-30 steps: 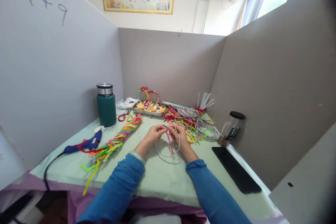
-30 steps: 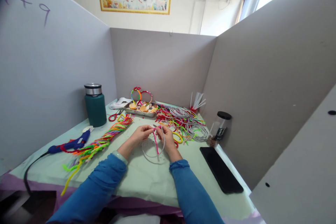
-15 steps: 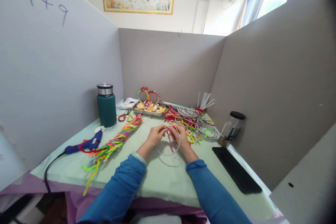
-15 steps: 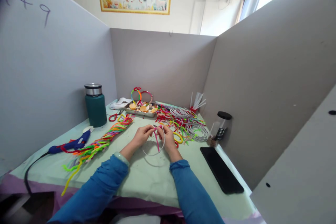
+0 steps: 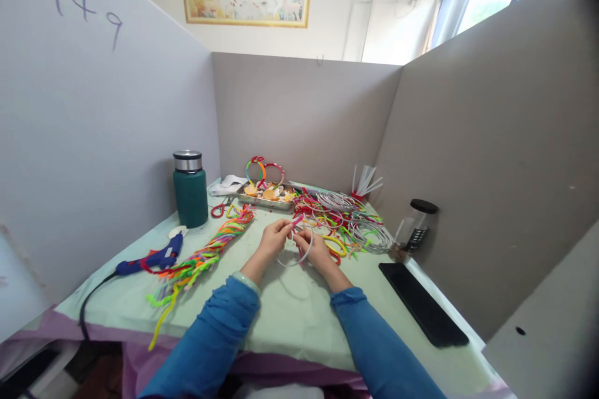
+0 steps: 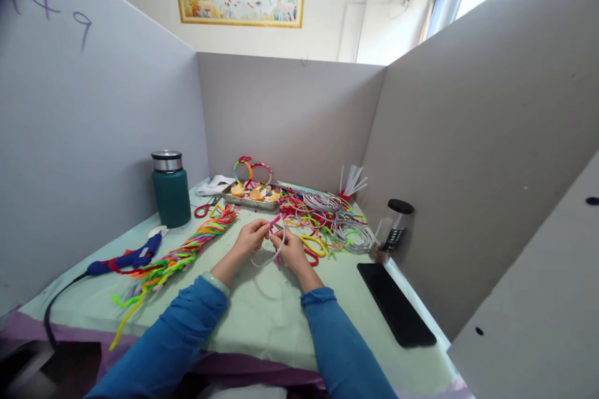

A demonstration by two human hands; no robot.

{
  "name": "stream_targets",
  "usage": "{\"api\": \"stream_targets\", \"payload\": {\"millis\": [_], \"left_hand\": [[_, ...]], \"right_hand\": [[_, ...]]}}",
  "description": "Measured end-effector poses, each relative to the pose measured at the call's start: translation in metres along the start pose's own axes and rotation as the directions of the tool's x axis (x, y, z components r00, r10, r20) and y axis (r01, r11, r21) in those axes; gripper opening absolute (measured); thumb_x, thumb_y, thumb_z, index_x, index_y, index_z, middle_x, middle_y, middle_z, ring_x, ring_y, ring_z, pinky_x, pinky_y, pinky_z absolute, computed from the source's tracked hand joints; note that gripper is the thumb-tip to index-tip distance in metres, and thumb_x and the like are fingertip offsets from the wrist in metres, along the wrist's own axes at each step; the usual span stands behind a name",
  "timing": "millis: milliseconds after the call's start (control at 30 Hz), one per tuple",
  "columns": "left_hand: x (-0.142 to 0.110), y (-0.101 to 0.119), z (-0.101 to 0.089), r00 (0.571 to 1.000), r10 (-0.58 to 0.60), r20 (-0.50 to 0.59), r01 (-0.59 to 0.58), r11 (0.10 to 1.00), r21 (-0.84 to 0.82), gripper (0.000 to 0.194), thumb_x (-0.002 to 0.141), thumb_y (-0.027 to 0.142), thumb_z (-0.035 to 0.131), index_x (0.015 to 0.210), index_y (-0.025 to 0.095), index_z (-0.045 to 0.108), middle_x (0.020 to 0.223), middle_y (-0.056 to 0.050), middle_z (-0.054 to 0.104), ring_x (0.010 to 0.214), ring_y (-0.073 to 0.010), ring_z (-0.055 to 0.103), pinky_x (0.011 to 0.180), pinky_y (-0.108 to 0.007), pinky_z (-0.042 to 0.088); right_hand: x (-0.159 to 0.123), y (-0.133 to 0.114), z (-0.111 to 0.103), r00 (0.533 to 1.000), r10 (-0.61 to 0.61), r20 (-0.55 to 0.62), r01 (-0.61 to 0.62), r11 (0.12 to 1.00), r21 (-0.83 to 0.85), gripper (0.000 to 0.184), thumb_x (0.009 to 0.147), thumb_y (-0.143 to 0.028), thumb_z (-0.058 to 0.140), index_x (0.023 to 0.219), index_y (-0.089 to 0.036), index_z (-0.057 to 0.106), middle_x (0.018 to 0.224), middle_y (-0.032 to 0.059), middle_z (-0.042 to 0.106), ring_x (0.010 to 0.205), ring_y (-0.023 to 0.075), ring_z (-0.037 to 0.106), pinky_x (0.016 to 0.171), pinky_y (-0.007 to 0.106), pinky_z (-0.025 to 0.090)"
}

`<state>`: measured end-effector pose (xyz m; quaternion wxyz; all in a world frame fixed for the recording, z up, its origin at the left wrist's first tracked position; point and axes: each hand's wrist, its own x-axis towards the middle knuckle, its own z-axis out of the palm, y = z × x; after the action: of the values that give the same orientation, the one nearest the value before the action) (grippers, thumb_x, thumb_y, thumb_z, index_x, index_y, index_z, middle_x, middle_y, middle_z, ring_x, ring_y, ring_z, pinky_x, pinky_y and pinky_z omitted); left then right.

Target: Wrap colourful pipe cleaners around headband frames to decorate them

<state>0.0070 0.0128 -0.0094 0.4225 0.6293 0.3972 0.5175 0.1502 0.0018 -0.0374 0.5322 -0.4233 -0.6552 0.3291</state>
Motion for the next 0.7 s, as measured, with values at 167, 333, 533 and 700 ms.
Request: {"api": "stream_targets", "payload": {"millis": [167, 333, 533, 700], "left_hand": [[-0.0038, 0.0076, 0.0003, 0.992, -0.088, 0.086, 0.106, 0.967, -0.232, 0.031, 0.07, 0.044, 0.063, 0.077, 0.015, 0.055, 0.054, 0.006, 0.049, 0.032, -0.0021, 0.029, 0.033, -0.018, 0.021], [-0.0038, 0.0078, -0.002, 0.971, -0.14, 0.196, 0.202, 0.918, -0.342, 0.034, 0.066, 0.043, 0.069, 0.075, 0.014, 0.054, 0.051, 0.007, 0.047, 0.031, -0.0008, 0.026, 0.032, -0.017, 0.017], [-0.0041, 0.0058, -0.0037, 0.957, -0.139, 0.254, 0.233, 0.889, -0.394, 0.033, 0.066, 0.041, 0.071, 0.072, 0.014, 0.053, 0.055, 0.004, 0.051, 0.032, 0.0004, 0.027, 0.033, -0.017, 0.017], [-0.0033, 0.0057, -0.0046, 0.969, -0.169, 0.182, 0.231, 0.882, -0.41, 0.031, 0.067, 0.04, 0.07, 0.074, 0.013, 0.054, 0.057, 0.003, 0.053, 0.032, 0.0002, 0.028, 0.033, -0.017, 0.019]], "right_hand": [[0.0002, -0.0026, -0.0021, 0.999, -0.032, 0.017, 0.032, 0.999, 0.016, 0.025, 0.077, -0.038, 0.055, 0.066, -0.017, 0.058, 0.059, -0.0021, 0.051, 0.053, 0.0107, 0.043, 0.051, 0.023, 0.032], [0.0008, -0.0067, -0.0051, 0.998, -0.044, 0.04, 0.044, 0.999, -0.002, 0.026, 0.079, -0.038, 0.053, 0.065, -0.017, 0.059, 0.058, -0.0014, 0.053, 0.052, 0.0112, 0.043, 0.052, 0.023, 0.033], [0.0009, -0.0068, -0.0069, 0.996, -0.085, 0.029, 0.087, 0.995, -0.052, 0.028, 0.081, -0.04, 0.053, 0.065, -0.017, 0.059, 0.06, -0.001, 0.054, 0.054, 0.0118, 0.045, 0.054, 0.024, 0.034], [0.0014, -0.0042, -0.0054, 0.996, -0.083, -0.013, 0.083, 0.997, -0.012, 0.024, 0.078, -0.041, 0.056, 0.073, -0.017, 0.059, 0.063, -0.0014, 0.054, 0.056, 0.0122, 0.045, 0.054, 0.025, 0.035]]}}
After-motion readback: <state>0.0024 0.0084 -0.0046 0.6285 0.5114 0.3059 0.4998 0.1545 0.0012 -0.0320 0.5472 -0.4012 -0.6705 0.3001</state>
